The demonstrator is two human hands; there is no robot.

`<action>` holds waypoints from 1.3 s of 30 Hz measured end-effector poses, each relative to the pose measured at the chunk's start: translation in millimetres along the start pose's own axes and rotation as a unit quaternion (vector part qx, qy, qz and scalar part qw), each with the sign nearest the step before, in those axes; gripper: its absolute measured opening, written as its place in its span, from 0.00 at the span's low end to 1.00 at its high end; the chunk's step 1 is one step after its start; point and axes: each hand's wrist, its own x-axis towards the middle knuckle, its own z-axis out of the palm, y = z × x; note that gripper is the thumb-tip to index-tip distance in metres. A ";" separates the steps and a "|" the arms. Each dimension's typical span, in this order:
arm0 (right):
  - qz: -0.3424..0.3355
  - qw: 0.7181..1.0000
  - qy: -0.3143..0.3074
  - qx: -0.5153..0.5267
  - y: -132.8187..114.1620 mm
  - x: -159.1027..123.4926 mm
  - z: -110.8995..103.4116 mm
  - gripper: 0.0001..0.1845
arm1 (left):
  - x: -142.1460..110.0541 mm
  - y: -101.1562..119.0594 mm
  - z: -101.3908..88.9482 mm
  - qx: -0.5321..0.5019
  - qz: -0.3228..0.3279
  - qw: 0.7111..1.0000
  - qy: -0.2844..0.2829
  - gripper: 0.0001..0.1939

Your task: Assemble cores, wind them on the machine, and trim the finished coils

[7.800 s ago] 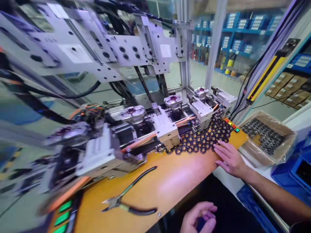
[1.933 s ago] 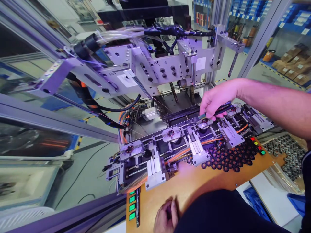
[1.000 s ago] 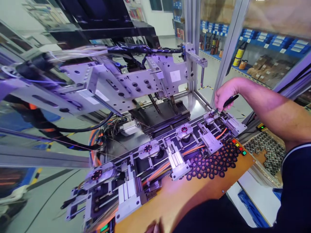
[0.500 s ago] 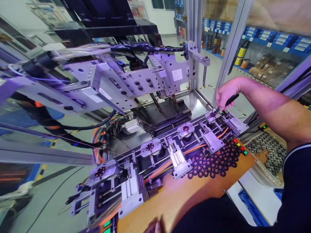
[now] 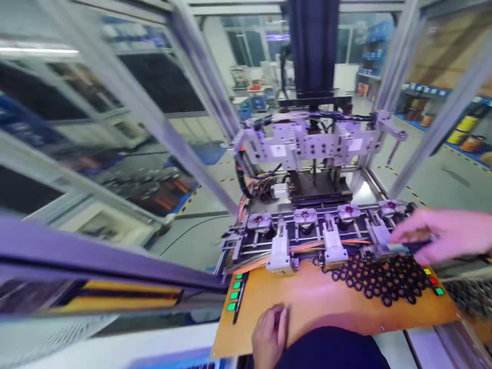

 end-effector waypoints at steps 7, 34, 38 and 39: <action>0.073 0.897 -0.128 0.417 84.1 -51.4 162.5 0.24 | -4.1 1.2 6.8 -0.018 -0.064 0.998 0.005 0.15; -0.148 0.957 0.057 -0.242 37.9 40.7 180.2 0.11 | 94.4 1.9 -86.6 0.065 -0.013 0.992 -0.104 0.18; -0.203 0.943 0.068 -0.253 8.4 102.4 120.1 0.13 | 198.7 -12.3 -119.1 0.105 0.030 0.988 -0.106 0.16; -0.207 0.943 0.080 -0.248 4.0 119.7 113.6 0.14 | 220.0 -10.5 -120.0 0.112 0.046 0.986 -0.118 0.16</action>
